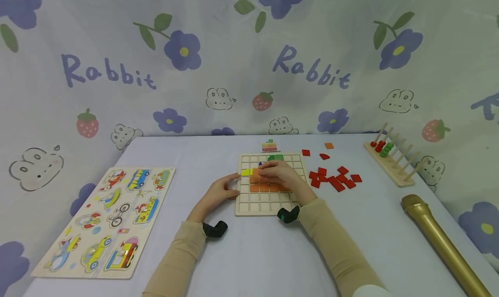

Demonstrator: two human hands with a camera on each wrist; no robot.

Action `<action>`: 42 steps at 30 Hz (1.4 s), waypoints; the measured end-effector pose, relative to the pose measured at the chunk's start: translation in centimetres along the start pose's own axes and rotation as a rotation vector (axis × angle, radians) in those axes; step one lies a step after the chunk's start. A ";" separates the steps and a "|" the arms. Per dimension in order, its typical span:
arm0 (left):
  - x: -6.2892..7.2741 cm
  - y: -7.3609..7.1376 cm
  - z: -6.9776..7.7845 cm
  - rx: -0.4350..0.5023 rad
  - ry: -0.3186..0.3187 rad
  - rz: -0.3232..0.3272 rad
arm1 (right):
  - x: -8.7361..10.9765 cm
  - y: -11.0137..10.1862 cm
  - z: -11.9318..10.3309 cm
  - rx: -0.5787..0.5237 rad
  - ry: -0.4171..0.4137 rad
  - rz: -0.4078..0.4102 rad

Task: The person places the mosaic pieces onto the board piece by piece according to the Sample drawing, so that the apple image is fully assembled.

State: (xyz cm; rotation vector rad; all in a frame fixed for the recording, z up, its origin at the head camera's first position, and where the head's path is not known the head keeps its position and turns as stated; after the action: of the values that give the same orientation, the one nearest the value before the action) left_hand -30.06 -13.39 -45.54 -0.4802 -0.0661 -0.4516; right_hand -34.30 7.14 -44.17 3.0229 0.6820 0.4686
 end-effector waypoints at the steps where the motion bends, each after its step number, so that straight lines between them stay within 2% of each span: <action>1: -0.2 0.0 -0.4 -0.001 -0.002 0.003 | -0.2 0.2 0.1 0.011 0.008 0.010; 3: -0.8 0.0 -1.3 -0.001 -0.016 0.009 | -0.5 0.7 0.1 0.056 0.021 0.037; 6: -1.1 -0.1 -1.6 -0.014 -0.022 0.017 | -0.9 1.4 -0.1 0.149 0.036 0.076; 11: -1.4 0.1 -1.4 -0.005 -0.015 0.009 | -1.4 2.0 -0.2 0.305 0.028 0.114; 16: -1.5 0.2 -1.4 -0.004 -0.011 0.006 | -1.9 2.5 -0.5 0.536 -0.029 0.147; 17: -1.2 0.2 -0.8 -0.007 -0.007 0.003 | -2.0 2.6 -0.6 0.578 -0.035 0.154; 23: -1.0 0.1 -0.8 -0.004 -0.011 -0.009 | -2.2 3.3 -1.0 0.740 -0.065 0.138; 24: -1.3 0.1 -1.3 -0.003 -0.013 -0.007 | -2.2 3.4 -1.0 0.760 -0.076 0.135; 28: -1.2 0.1 -1.4 -0.005 -0.013 0.002 | -2.2 3.6 -0.9 0.830 -0.100 0.143; 36: -1.0 -0.1 -1.6 -0.009 -0.018 0.019 | -2.5 4.2 -0.6 0.913 -0.076 0.157; 38: -1.0 -0.1 -1.6 -0.004 -0.017 0.019 | -2.4 4.2 -0.6 0.862 -0.090 0.138; 42: -1.0 -0.2 -1.7 -0.006 -0.016 0.019 | -2.1 3.2 -1.1 0.655 -0.110 0.103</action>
State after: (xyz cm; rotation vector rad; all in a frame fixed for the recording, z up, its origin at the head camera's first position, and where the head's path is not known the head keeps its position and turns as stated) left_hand -31.13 -13.91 -47.13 -0.4898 -0.0757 -0.4289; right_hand -35.11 3.30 -43.48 3.6677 0.8054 0.0768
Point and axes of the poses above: each hand's wrist, its own x-axis away from the middle knuckle, its own y-axis out of the palm, z = x × y, the point moved 4 cm from there along -x, towards the middle knuckle, and after that the axes turned 7 degrees about -z, right-handed, at the moved point
